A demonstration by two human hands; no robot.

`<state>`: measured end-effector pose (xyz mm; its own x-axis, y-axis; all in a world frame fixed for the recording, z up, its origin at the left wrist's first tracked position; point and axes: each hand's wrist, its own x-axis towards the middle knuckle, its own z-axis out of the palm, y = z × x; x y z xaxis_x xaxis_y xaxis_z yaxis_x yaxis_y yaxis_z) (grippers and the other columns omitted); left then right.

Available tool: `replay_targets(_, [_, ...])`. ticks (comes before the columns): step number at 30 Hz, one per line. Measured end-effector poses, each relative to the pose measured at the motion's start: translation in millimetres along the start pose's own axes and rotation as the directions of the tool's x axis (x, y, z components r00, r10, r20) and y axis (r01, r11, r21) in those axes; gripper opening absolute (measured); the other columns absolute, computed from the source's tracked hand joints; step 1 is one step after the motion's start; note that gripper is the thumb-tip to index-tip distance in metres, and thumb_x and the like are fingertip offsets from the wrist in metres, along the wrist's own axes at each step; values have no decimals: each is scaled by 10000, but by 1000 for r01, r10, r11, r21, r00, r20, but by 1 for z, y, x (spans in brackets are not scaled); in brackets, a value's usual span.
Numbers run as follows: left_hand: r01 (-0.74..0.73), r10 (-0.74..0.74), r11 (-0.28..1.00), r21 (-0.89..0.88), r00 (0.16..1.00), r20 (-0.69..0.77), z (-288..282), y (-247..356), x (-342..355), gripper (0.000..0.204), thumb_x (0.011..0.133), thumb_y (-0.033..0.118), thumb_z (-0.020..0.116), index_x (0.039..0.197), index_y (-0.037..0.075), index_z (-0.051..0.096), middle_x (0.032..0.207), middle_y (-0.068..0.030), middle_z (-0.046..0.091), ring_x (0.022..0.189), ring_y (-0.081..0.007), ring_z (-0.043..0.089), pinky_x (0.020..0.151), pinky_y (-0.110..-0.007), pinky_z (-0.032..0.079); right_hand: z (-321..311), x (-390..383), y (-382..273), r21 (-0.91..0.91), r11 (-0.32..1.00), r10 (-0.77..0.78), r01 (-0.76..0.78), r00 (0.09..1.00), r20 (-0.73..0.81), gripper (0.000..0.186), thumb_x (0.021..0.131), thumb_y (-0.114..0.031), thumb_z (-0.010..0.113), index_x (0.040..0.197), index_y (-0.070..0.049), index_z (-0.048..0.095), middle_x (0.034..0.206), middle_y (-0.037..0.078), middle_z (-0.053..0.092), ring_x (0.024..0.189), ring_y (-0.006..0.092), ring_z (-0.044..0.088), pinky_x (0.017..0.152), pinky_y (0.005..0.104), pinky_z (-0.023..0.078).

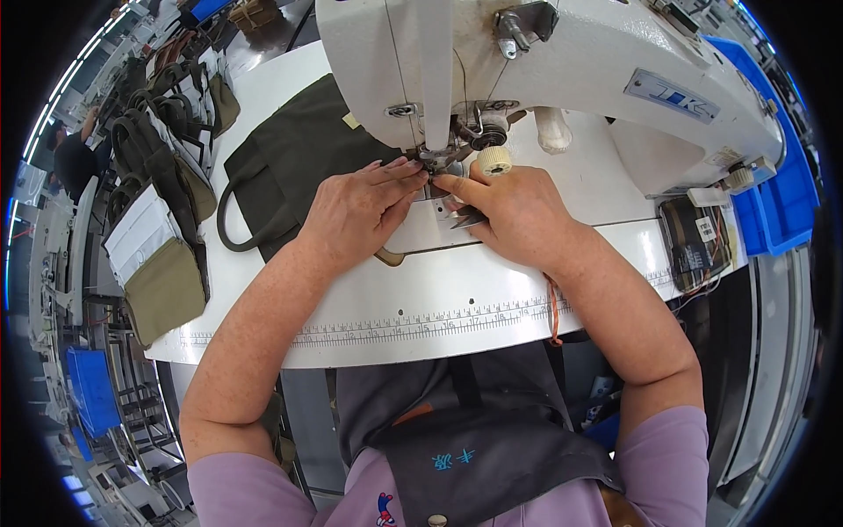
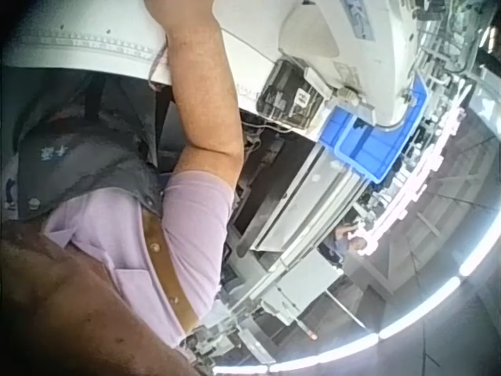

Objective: Sewing various components of fabric bags using an industrial sewing machine.

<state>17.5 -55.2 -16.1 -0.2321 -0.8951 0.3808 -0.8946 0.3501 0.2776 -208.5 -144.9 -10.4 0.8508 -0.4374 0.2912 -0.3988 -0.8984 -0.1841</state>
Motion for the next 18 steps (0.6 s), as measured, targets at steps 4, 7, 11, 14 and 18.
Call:
replay_targets(4, [110,-111,994,14,992,67,-14,3,4,328,1002,77,532,1292,56,685,1365,-142,655,1371,-323,544,1196,-575,318,-2,0,1,-4,1000,-4,4,1000,1,462,794,-190,773,1246,-128,705,984,73,677,874,272,709,731,406,572])
replay_targets(7, [219,-205,974,-60,962,182,-9,-2,-1,414,1024,91,475,1426,62,572,1499,-181,534,1467,-396,405,1216,-635,197,0,1,1,2,1000,-12,12,1000,0,478,794,-182,769,1263,-127,695,996,75,676,878,270,711,738,404,574])
replay_targets(11, [220,-270,960,175,897,350,-16,36,-11,542,1048,129,456,1580,103,355,1651,-192,303,1496,-479,302,1183,-650,276,6,-1,6,-4,1000,-3,2,999,-40,506,804,-195,771,1300,-153,681,1015,64,669,884,260,713,743,398,576])
replay_targets(14, [242,-325,933,265,883,339,-19,64,-17,528,1036,261,528,1529,93,445,1567,-191,448,1454,-414,408,1130,-607,397,-1,0,1,-36,999,10,-9,999,42,496,821,-216,771,1308,-184,685,1012,54,665,887,251,712,737,392,576])
replay_targets(18, [-17,-53,940,341,979,197,-15,48,-15,572,953,345,620,1446,70,523,1474,-154,539,1418,-361,467,1181,-601,330,3,-1,2,-36,999,7,-6,1000,20,489,836,-234,769,1317,-206,687,1003,45,659,876,246,710,727,390,573])
